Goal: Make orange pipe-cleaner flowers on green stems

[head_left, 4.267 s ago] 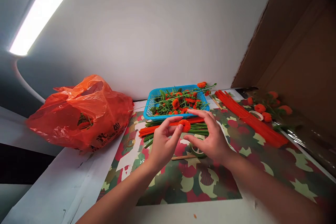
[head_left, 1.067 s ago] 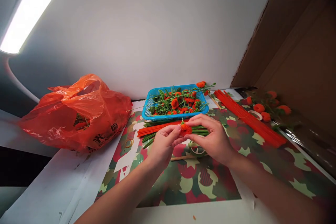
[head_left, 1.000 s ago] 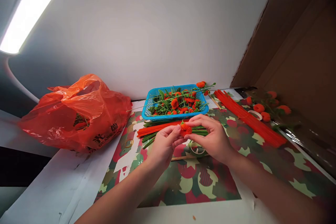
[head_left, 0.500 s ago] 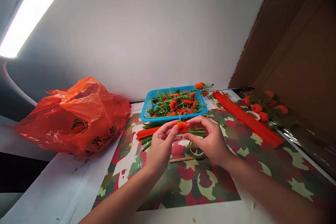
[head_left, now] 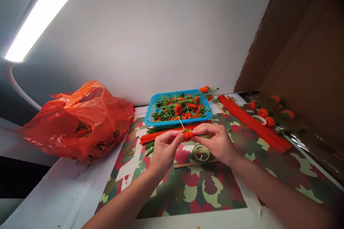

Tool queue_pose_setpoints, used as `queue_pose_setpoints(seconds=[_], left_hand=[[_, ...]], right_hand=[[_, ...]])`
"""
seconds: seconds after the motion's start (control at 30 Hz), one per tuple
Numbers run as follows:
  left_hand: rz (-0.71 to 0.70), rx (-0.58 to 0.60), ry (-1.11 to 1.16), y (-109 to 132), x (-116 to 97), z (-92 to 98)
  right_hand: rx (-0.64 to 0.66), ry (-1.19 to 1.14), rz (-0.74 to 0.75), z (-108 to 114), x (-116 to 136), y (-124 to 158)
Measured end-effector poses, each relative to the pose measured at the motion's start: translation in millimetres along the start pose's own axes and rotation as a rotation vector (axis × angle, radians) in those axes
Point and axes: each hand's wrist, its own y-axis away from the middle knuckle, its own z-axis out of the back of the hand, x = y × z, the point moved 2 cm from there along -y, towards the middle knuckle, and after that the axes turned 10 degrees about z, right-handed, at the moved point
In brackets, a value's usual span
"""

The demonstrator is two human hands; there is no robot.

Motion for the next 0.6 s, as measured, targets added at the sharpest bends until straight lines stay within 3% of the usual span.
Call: queue_pose_setpoints(seconds=[0.2, 0.4, 0.6], left_hand=[[-0.240, 0.089, -0.116, 6, -13, -1.4], [-0.095, 0.018, -0.077, 11, -18, -5.2], [-0.101, 0.036, -0.096, 9, -16, -3.0]], right_hand=[[-0.001, 0.100, 0.208, 7, 7, -2], [-0.003, 0.294, 0.199, 3, 19, -2], [-0.026, 0.369, 0.202, 8, 24, -5]])
